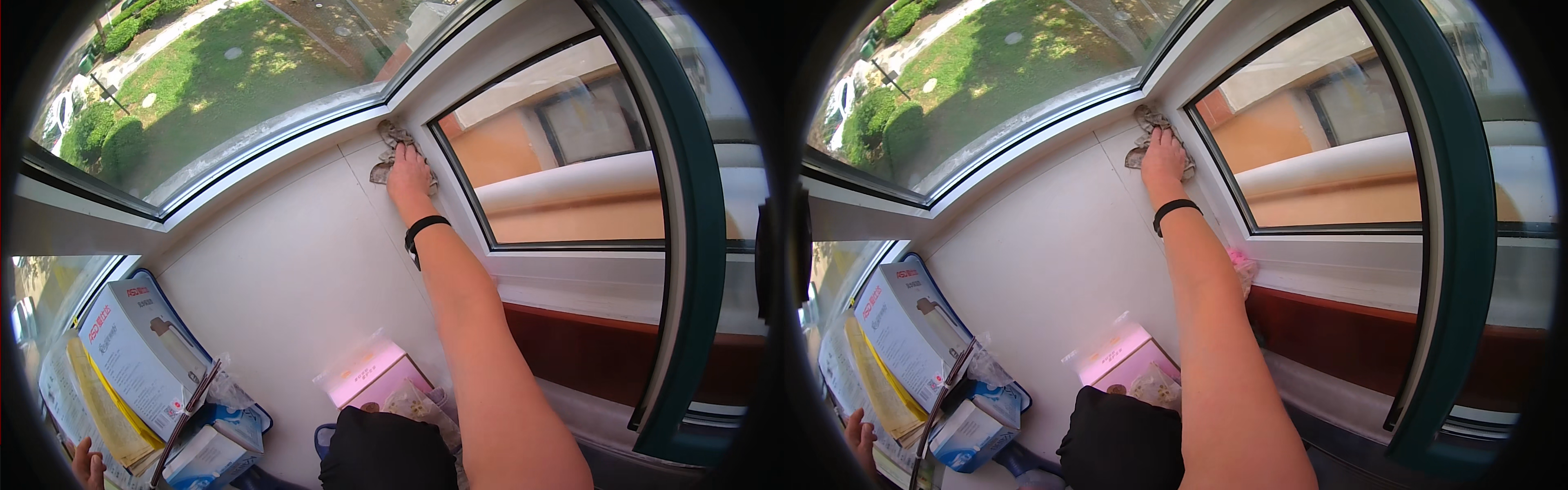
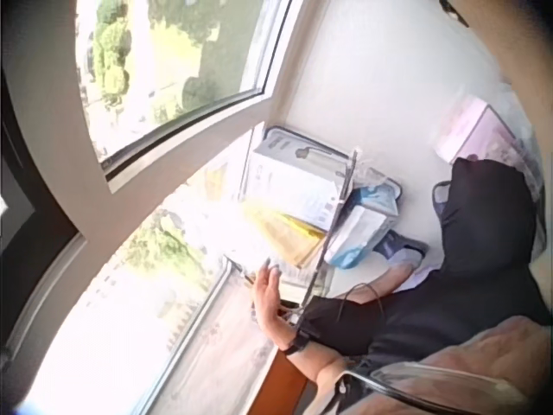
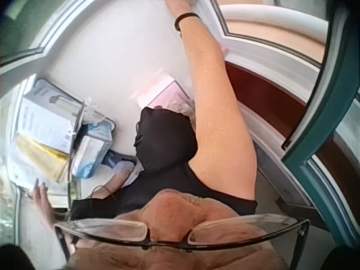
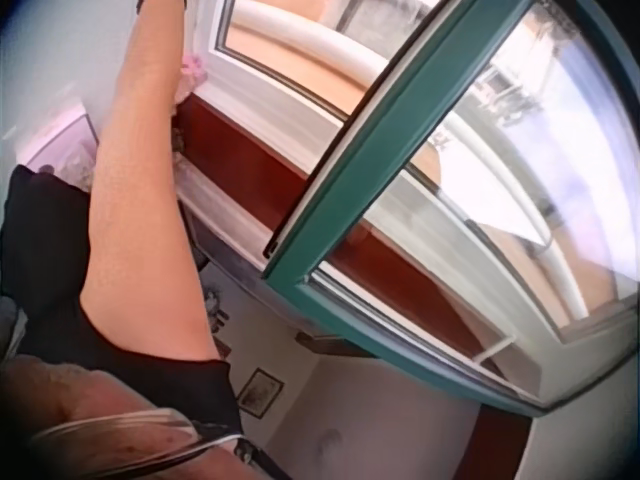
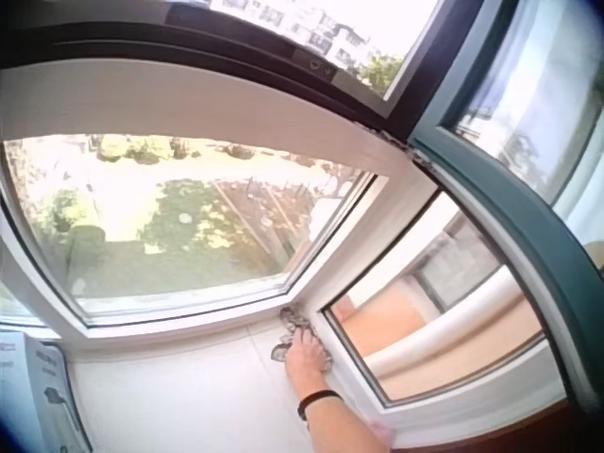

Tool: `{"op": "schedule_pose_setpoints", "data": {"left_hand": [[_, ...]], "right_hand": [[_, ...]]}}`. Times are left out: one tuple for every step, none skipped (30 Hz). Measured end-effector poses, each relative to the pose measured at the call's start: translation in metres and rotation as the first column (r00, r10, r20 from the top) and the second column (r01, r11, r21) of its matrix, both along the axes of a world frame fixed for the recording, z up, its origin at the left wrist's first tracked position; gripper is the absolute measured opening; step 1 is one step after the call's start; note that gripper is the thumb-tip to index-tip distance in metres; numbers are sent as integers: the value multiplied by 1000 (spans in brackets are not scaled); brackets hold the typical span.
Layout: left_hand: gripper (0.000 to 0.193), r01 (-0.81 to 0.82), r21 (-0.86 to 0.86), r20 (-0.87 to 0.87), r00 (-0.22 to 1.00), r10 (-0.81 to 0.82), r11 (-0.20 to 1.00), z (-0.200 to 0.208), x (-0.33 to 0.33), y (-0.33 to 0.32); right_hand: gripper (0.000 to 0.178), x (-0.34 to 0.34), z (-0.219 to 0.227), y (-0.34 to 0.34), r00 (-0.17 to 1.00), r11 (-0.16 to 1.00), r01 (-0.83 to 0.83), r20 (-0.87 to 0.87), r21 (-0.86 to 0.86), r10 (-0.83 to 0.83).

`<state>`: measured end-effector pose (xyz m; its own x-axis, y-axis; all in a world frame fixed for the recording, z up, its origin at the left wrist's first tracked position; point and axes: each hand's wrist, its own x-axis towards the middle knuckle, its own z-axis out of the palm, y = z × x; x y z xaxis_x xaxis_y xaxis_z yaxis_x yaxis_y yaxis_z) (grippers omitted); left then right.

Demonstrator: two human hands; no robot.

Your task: The person cleans a window and its frame using a cloth, wiping the glass and the inner edges of the frame.

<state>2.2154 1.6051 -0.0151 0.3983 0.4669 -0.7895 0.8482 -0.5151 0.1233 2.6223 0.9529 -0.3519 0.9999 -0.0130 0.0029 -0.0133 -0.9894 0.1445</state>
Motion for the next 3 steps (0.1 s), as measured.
{"op": "schedule_pose_setpoints", "data": {"left_hand": [[50, 13, -2, -6, 1000, -13, 1000, -10, -10, 18], [53, 1, 34, 96, 995, -4, 999, -26, -35, 45], [57, -12, 62, 198, 980, -1, 998, -40, -57, 69]], "right_hand": [[49, -6, -3, -4, 999, 1000, 20, 40, 24, -21], [61, -15, 4, -1, 990, 994, 96, -112, 58, -89], [61, -25, 6, -3, 990, 994, 93, -111, 54, -86]]}}
